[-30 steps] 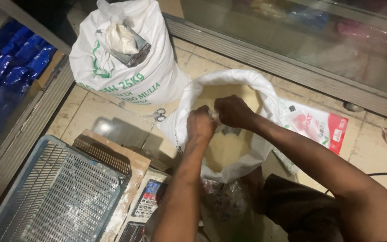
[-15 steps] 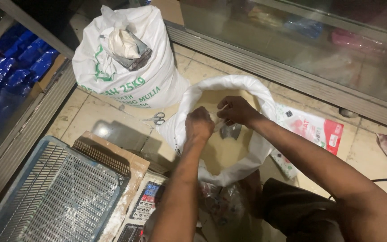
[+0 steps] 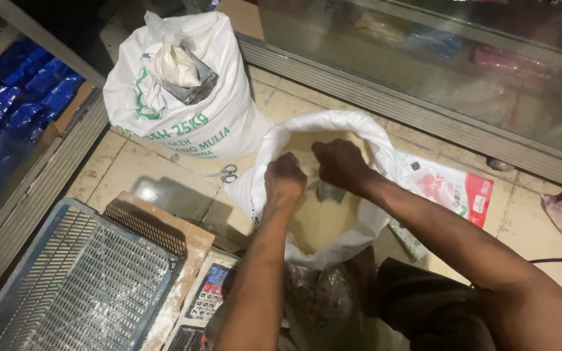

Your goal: The person scoops flour from a sack into bags with a scoop, weighs the bags on a scale, and ties the bags closed.

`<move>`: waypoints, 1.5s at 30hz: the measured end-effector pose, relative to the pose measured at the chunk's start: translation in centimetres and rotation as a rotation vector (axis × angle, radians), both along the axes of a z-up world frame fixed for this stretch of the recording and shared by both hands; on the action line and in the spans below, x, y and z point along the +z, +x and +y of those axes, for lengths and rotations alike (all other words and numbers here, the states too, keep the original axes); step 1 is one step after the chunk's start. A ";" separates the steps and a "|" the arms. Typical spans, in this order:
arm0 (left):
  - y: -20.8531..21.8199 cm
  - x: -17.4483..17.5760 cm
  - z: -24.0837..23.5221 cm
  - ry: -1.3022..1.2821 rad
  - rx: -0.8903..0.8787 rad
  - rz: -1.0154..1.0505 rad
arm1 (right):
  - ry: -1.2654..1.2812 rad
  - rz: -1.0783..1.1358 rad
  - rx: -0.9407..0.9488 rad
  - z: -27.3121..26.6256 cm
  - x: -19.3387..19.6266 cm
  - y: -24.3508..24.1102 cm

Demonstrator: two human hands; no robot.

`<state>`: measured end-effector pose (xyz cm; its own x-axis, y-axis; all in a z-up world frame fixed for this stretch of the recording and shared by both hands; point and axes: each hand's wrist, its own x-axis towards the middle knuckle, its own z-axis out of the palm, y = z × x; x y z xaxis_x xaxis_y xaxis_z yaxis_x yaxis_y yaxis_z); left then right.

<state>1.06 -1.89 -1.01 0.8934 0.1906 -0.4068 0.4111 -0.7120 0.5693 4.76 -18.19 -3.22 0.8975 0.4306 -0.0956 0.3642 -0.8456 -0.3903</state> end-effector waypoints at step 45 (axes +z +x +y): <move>-0.4 -17.0 -7.5 0.209 0.056 -0.540 | 0.176 -0.144 -0.056 -4.3 14.3 -7.4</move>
<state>0.61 -9.38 -17.98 0.9501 0.2707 0.1550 0.1418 -0.8174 0.5583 -2.66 -22.51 11.03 0.9192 0.3788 0.1073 0.3814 -0.7893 -0.4812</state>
